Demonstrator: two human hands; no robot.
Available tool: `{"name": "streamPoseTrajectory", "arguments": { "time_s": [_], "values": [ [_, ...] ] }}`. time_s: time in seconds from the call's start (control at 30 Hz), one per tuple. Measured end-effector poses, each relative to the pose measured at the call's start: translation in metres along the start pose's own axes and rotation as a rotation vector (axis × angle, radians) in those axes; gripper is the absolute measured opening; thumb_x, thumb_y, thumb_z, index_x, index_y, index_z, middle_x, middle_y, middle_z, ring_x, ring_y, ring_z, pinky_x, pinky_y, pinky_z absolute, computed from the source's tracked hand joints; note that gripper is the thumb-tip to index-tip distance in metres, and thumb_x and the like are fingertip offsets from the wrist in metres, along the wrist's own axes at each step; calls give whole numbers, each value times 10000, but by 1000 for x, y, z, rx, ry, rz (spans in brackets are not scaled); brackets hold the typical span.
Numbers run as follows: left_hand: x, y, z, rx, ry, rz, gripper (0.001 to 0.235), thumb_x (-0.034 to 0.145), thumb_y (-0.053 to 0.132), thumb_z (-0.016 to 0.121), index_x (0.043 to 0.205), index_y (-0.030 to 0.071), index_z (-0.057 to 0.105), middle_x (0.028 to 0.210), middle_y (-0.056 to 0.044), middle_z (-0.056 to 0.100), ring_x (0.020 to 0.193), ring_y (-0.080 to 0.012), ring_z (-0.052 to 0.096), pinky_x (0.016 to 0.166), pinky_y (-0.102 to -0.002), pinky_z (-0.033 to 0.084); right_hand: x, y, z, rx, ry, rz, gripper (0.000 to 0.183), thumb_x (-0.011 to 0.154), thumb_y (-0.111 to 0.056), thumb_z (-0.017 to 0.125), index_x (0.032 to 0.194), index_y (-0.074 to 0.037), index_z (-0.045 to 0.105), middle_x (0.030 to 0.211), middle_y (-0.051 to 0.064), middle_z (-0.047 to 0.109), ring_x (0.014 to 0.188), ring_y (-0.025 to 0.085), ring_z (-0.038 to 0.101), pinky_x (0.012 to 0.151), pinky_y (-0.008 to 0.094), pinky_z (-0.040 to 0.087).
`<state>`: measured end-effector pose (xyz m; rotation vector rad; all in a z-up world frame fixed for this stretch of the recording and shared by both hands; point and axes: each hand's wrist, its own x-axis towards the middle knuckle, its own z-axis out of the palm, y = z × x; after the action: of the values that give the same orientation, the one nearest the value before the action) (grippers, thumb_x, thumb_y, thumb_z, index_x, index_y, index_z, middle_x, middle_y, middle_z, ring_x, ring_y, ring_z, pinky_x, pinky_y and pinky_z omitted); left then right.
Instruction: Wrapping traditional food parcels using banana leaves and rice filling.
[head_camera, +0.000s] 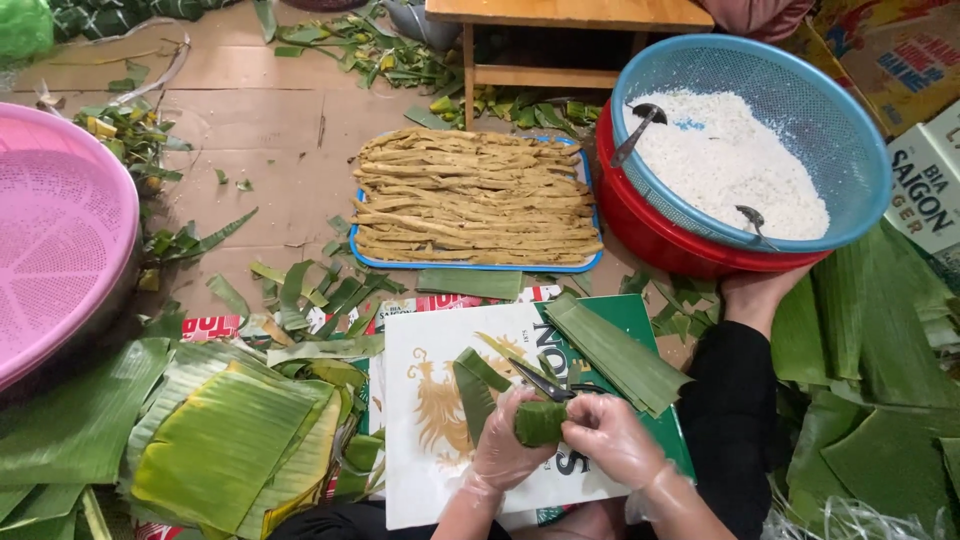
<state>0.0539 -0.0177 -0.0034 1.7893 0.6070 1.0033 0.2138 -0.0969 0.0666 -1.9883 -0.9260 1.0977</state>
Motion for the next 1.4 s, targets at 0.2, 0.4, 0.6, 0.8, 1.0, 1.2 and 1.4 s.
{"name": "streamPoseTrajectory", "arguments": {
  "time_s": [0.2,0.4,0.6,0.8,1.0,1.2,1.4],
  "values": [
    [2,9,-6,-67,-42,-15,498,692,112,855,1103,122,574,939,-8,626,801,-176,629,756,-301,555,4,-2,-5,-171,229,156,133,797,-98,684,789,-27,796,684,44,743,594,135,598,585,256,499],
    [-3,0,-4,-211,-27,-44,505,658,120,867,1093,151,611,1414,-117,632,1294,-314,623,1119,-428,490,44,86,-59,503,826,-359,97,947,-2,615,961,-97,598,658,16,582,475,91,469,412,229,403],
    [-6,-8,4,-164,-18,-45,473,709,135,873,1122,157,642,1021,-11,711,832,-155,695,801,-272,626,12,-36,-39,582,747,-798,131,951,-45,673,1020,-120,591,923,26,668,752,107,648,705,263,603],
    [-12,-20,8,-55,38,-34,570,691,127,882,1186,104,602,1034,-49,714,873,-204,708,807,-305,585,-35,-71,-30,-413,0,-700,139,822,-40,683,889,-95,575,812,32,610,644,190,589,600,327,515],
    [-8,-29,13,22,46,32,660,682,111,878,1245,113,534,1046,-60,709,854,-217,722,764,-299,594,-66,103,22,-616,-552,-483,248,789,-149,734,1028,-96,693,974,109,706,852,329,672,752,421,554],
    [-8,-24,12,23,47,40,661,694,118,876,1243,121,508,1024,-62,691,821,-214,707,741,-300,598,-59,156,81,-624,-581,-611,810,766,-199,745,1500,-63,432,1372,160,534,1153,406,507,967,483,440],
    [-7,-20,9,-34,34,6,667,689,93,876,1248,132,513,1046,-57,698,846,-210,718,770,-296,591,-56,192,114,141,-507,45,240,875,-223,598,991,-52,721,960,105,728,799,210,588,738,343,498]
  ]
}}
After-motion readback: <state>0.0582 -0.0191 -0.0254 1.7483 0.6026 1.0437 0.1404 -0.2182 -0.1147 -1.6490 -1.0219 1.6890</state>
